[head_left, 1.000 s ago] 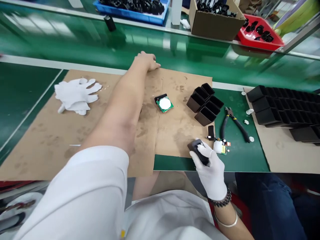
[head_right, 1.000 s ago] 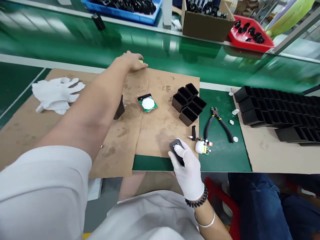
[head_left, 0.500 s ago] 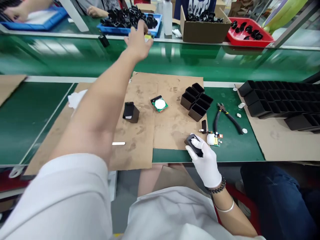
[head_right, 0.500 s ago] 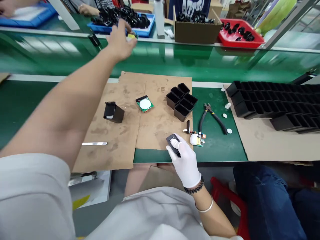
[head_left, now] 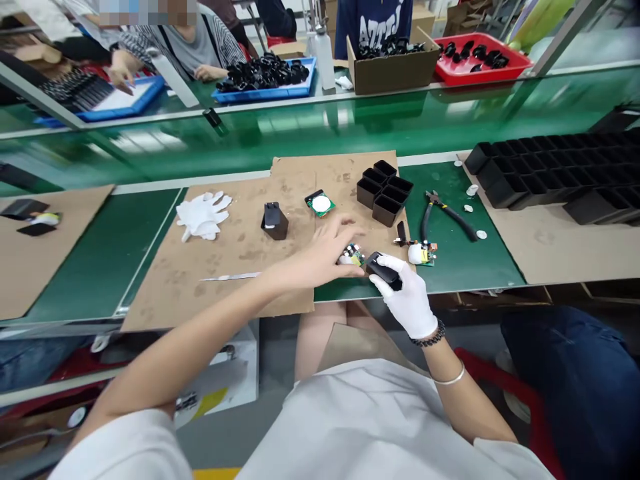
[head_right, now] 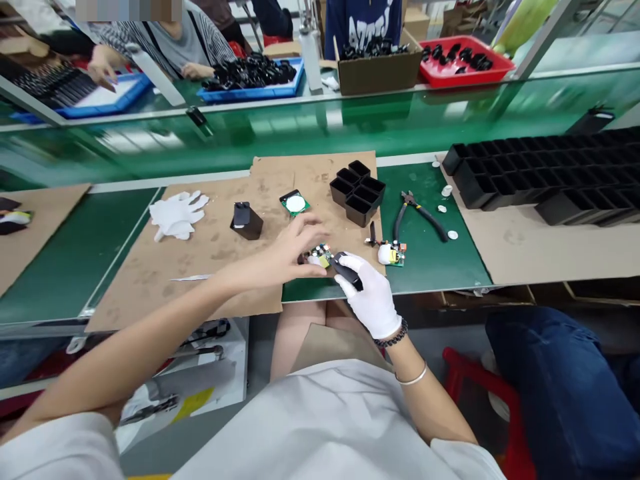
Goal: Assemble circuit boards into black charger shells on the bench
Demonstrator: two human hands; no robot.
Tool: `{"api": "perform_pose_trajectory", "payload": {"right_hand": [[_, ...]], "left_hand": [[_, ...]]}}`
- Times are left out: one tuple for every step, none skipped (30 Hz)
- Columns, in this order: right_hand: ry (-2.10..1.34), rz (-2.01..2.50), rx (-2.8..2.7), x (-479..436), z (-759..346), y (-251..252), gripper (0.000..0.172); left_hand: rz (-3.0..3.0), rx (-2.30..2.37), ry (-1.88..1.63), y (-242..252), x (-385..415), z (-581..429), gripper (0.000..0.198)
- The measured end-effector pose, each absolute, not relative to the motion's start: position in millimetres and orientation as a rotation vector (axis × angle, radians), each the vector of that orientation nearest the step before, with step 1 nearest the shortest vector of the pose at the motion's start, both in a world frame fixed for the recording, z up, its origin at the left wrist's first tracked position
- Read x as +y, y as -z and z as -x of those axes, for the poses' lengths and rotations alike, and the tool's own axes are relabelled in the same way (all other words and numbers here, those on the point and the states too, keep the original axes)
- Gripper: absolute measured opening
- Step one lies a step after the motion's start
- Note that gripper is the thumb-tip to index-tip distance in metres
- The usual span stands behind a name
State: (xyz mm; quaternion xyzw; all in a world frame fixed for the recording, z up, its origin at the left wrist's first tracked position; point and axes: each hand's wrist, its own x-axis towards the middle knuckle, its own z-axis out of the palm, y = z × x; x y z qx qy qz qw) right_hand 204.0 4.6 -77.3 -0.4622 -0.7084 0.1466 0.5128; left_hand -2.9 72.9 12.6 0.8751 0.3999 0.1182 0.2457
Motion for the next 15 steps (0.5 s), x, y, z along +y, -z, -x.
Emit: {"api": "perform_pose_trajectory", "payload": {"right_hand": [[-0.367, 1.108, -1.709, 3, -205, 78, 0.039], [-0.382, 1.111, -1.717, 2, -205, 78, 0.045], [-0.403, 1.117, -1.729, 1, -206, 79, 0.052], [-0.431, 1.128, -1.744, 0, -207, 80, 0.058], [-0.465, 1.142, -1.757, 0, -208, 80, 0.064], [-0.503, 1.158, -1.767, 0, -209, 80, 0.068], [-0.540, 1.176, -1.772, 0, -210, 80, 0.070], [-0.574, 1.194, -1.771, 1, -210, 80, 0.071], [-0.606, 1.209, -1.764, 2, -210, 80, 0.072], [-0.638, 1.220, -1.756, 2, -210, 79, 0.072], [-0.670, 1.227, -1.749, 3, -210, 78, 0.073], [-0.698, 1.231, -1.744, 3, -210, 77, 0.074], [-0.721, 1.234, -1.741, 4, -210, 76, 0.076], [-0.736, 1.236, -1.742, 4, -210, 75, 0.076], [-0.745, 1.237, -1.747, 3, -210, 75, 0.076]], "left_hand": [[-2.406, 1.017, -0.392, -12, 69, 1, 0.065], [-2.431, 0.939, -0.432, -13, 66, -1, 0.066], [-2.462, 0.871, -0.443, -15, 65, -4, 0.062], [-2.494, 0.816, -0.428, -17, 65, -7, 0.054], [-2.523, 0.774, -0.402, -18, 66, -11, 0.044], [-2.545, 0.744, -0.377, -19, 66, -14, 0.035], [-2.559, 0.720, -0.359, -20, 66, -17, 0.028], [-2.568, 0.695, -0.354, -20, 66, -20, 0.020], [-2.573, 0.672, -0.362, -20, 66, -22, 0.015], [-2.574, 0.654, -0.381, -19, 65, -24, 0.013], [-2.572, 0.641, -0.402, -19, 64, -25, 0.016], [-2.570, 0.630, -0.417, -19, 62, -25, 0.019], [-2.571, 0.631, -0.429, -19, 60, -25, 0.021], [-2.579, 0.644, -0.439, -19, 59, -25, 0.020], [-2.592, 0.661, -0.442, -20, 58, -25, 0.018]]}}
